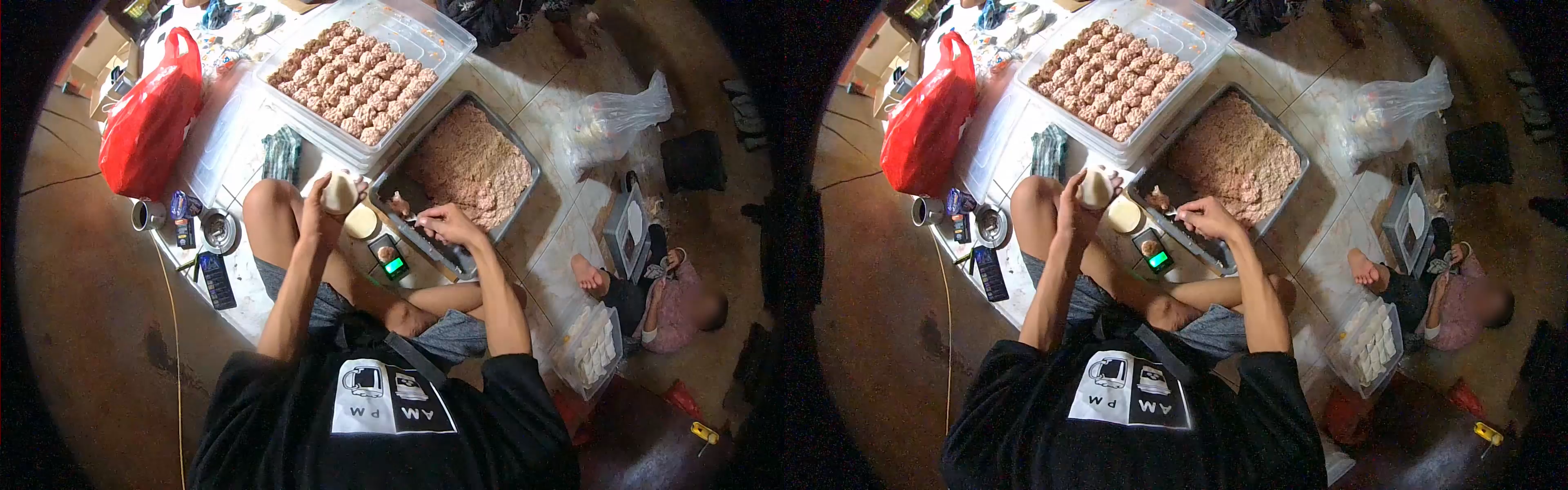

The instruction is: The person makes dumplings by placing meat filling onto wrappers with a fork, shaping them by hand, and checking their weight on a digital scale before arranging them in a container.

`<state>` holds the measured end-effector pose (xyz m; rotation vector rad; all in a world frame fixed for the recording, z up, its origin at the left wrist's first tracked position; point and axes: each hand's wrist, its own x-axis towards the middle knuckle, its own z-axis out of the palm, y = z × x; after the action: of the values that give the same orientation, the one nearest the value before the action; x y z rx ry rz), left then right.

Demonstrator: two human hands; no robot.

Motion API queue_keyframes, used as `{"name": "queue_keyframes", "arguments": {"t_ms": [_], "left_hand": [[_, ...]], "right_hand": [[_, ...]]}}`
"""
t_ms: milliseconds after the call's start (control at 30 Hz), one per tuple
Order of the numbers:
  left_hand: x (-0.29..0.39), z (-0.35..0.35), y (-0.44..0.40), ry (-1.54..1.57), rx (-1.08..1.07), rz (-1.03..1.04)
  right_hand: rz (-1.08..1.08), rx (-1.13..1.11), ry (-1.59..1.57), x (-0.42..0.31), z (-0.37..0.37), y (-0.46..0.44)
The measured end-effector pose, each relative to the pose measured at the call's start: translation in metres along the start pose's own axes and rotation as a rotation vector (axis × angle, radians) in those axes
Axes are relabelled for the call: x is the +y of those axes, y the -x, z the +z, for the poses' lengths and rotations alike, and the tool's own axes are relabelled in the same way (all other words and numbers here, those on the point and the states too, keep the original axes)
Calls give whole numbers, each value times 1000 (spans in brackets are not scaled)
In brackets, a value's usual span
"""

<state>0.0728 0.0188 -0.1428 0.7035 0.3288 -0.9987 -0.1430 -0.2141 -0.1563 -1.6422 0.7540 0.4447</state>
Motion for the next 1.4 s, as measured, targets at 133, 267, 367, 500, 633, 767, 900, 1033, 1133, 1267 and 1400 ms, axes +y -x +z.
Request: {"name": "queue_keyframes", "arguments": {"t_ms": [133,267,367,500,633,767,900,1033,1133,1267,1400], "left_hand": [[-34,20,-8,-186,-113,19],[-67,75,28,-485,-281,-7],[-82,60,14,-403,-257,20],[-56,65,17,-351,37,223],[-47,68,24,-341,-47,137],[-65,64,25,-147,-55,-26],[-45,27,22,-79,-22,-95],[-45,21,11,-93,-87,-76],[-80,40,1,-73,-130,-150],[-97,79,21,-51,-132,-285],[-87,93,24,138,-46,-131]], "right_hand": [[-297,219,60,-60,4,66],[-314,452,322,-101,30,103],[-355,635,463,-95,38,117],[-146,778,852,-90,2,151],[-90,506,1115,-32,-23,107],[-60,379,1171,20,-1,57],[-182,269,860,-5,-17,90],[-273,341,403,-48,-35,132],[-170,385,289,-110,-17,165],[-407,593,496,-99,29,141],[-298,737,671,-120,39,171]]}}
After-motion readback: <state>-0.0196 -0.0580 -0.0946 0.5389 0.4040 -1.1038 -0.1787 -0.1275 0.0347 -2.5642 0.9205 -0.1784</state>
